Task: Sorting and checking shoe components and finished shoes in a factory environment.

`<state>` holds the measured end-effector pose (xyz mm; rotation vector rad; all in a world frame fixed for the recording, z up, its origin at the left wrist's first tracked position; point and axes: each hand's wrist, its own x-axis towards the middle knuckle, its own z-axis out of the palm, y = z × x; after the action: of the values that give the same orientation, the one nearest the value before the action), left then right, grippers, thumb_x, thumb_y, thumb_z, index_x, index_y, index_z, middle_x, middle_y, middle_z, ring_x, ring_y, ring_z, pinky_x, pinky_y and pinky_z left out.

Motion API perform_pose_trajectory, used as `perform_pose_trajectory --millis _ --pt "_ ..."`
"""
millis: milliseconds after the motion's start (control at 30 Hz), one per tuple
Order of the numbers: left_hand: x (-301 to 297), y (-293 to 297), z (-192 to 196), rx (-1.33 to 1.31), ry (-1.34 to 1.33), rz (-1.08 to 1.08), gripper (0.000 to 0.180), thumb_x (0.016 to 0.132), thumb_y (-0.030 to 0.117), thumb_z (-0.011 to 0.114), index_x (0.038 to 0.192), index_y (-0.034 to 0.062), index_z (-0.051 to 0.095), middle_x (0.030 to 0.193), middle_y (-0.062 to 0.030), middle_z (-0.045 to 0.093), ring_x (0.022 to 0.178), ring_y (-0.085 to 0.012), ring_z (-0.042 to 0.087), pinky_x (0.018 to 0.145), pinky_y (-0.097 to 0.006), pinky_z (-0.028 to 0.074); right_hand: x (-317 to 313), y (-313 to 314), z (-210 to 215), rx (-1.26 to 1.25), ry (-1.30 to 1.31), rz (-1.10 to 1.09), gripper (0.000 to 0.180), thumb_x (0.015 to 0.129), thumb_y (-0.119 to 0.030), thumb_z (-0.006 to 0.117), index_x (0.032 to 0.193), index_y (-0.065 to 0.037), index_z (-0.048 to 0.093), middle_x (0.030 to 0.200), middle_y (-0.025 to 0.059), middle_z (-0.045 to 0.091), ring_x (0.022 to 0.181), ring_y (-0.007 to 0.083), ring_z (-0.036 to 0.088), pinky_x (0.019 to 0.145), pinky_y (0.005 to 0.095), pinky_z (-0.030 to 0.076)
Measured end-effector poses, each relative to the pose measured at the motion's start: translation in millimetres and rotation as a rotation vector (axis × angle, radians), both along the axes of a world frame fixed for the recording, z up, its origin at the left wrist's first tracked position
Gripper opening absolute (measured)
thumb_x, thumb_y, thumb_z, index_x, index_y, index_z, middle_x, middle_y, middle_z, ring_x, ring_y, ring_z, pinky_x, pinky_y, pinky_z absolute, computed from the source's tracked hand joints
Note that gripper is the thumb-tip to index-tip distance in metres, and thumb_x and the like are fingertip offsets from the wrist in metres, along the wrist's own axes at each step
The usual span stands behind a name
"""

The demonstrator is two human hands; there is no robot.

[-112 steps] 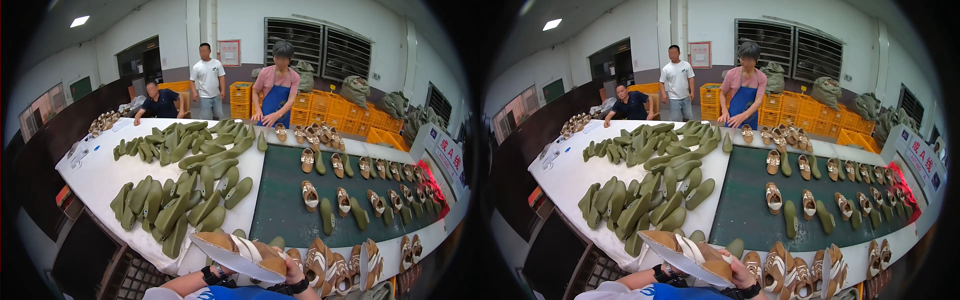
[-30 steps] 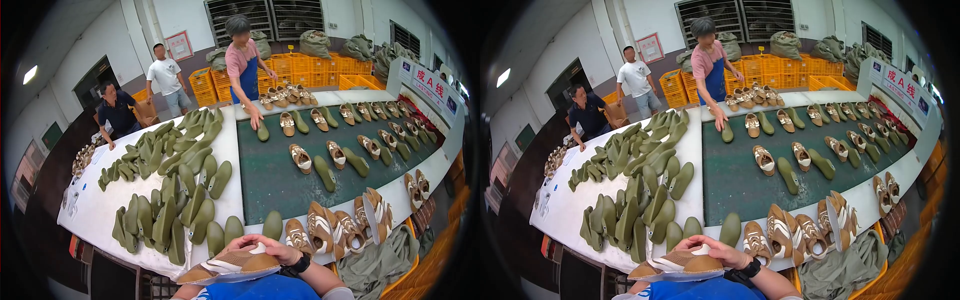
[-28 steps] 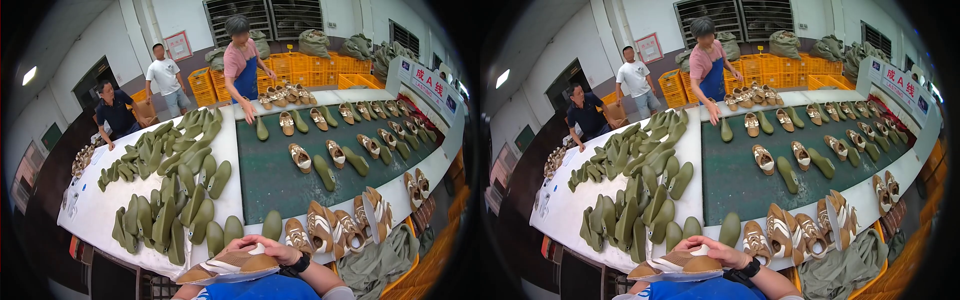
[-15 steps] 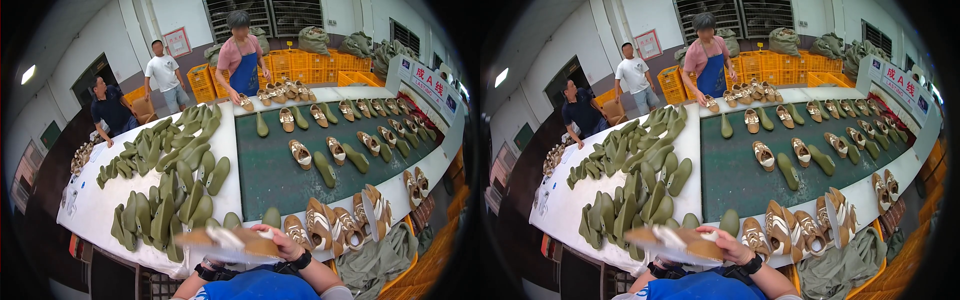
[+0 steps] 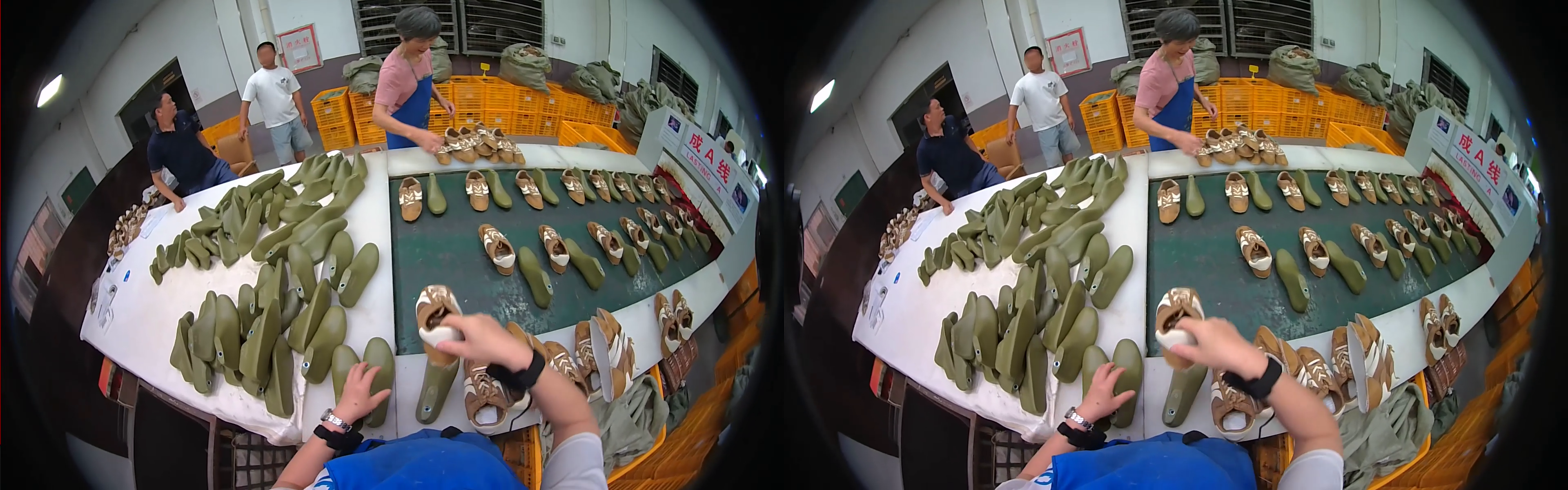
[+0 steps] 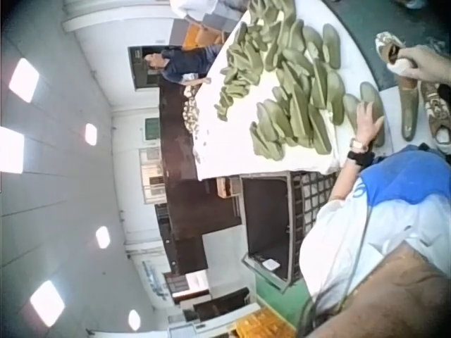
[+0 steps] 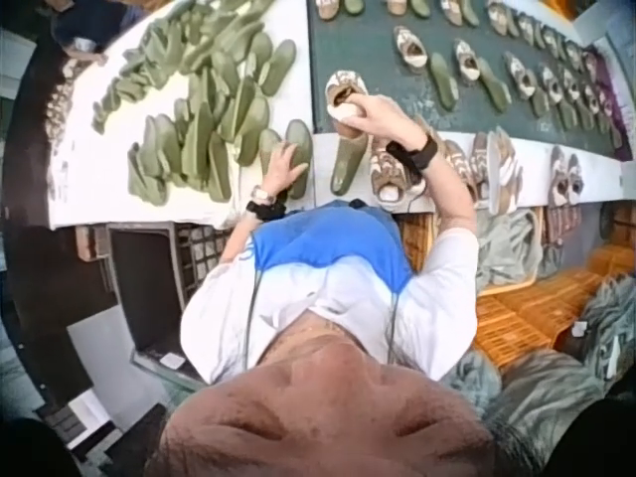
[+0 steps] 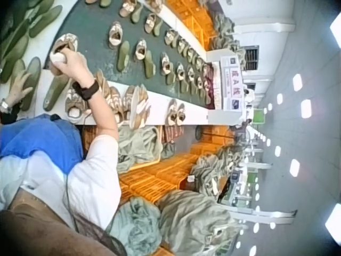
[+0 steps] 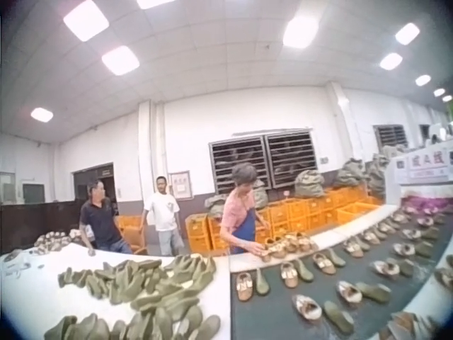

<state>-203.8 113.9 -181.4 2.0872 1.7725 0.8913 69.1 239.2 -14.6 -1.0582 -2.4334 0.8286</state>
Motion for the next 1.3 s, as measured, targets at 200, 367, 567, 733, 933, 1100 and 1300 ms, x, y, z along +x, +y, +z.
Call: perform_pose_trajectory --millis 200,367,567,733,933,1100,1300 --pt "8 -1 -40 -0.034 -0.047 0.054 0.039 0.074 0.018 0.07 0.109 0.0054 0.06 0.13 -0.0229 0.044 0.121 -0.0415 0.04 0.101 -0.044 0.036 -43 121 4 0.191 -0.282 -0.043 0.034 0.075 -0.033 0.065 0.102 -0.012 0.063 0.091 0.0144 0.067 0.086 0.0326 0.064 0.077 0.0424 0.051" --pt "8 -4 -33 -0.064 -0.094 0.106 0.03 0.074 0.015 0.066 0.102 0.0046 0.063 0.129 -0.0218 0.046 0.122 -0.0416 0.04 0.101 -0.044 0.036 -88 194 -99 0.147 -0.388 -0.144 0.026 0.074 -0.024 0.063 0.096 -0.011 0.067 0.092 0.0147 0.067 0.086 0.0318 0.064 0.078 0.0414 0.051" --pt "9 -6 -24 -0.118 -0.097 0.114 0.03 0.074 0.015 0.065 0.102 0.005 0.063 0.129 -0.0224 0.046 0.122 -0.042 0.04 0.102 -0.044 0.035 -109 193 -228 0.066 -0.389 -0.275 0.02 0.076 -0.017 0.06 0.092 -0.012 0.069 0.089 0.0159 0.067 0.086 0.0318 0.064 0.079 0.0418 0.051" --pt "11 -5 -22 -0.109 -0.09 0.111 0.03 0.073 0.015 0.065 0.101 0.0044 0.063 0.128 -0.0225 0.046 0.12 -0.0427 0.04 0.101 -0.044 0.036 -111 186 -242 0.06 -0.227 -0.391 0.024 0.078 -0.012 0.057 0.101 -0.008 0.063 0.098 0.0203 0.062 0.092 0.0361 0.062 0.08 0.0438 0.05" --pt "8 -2 -25 -0.096 -0.081 0.109 0.03 0.073 0.014 0.064 0.101 0.0041 0.062 0.128 -0.0227 0.046 0.12 -0.0438 0.04 0.101 -0.045 0.036 -91 135 -172 0.023 -0.357 -0.192 0.031 0.08 -0.018 0.054 0.109 -0.013 0.061 0.102 0.0202 0.061 0.094 0.0369 0.061 0.079 0.0441 0.05" --pt "8 1 -27 -0.086 -0.081 0.096 0.029 0.074 0.012 0.065 0.101 0.0046 0.061 0.129 -0.0222 0.045 0.121 -0.0433 0.039 0.102 -0.046 0.035 -51 9 -151 -0.22 -0.507 0.406 0.047 0.085 -0.046 0.052 0.113 -0.01 0.058 0.084 0.0196 0.066 0.081 0.0374 0.064 0.071 0.0444 0.051" --pt "5 1 -36 -0.075 -0.058 0.086 0.03 0.075 0.014 0.064 0.103 0.005 0.061 0.132 -0.0216 0.044 0.123 -0.0414 0.039 0.102 -0.044 0.035 -44 -60 -150 -0.217 -0.459 0.134 0.052 0.084 -0.052 0.055 0.108 -0.006 0.053 0.077 0.0212 0.065 0.073 0.0393 0.063 0.065 0.0476 0.05"
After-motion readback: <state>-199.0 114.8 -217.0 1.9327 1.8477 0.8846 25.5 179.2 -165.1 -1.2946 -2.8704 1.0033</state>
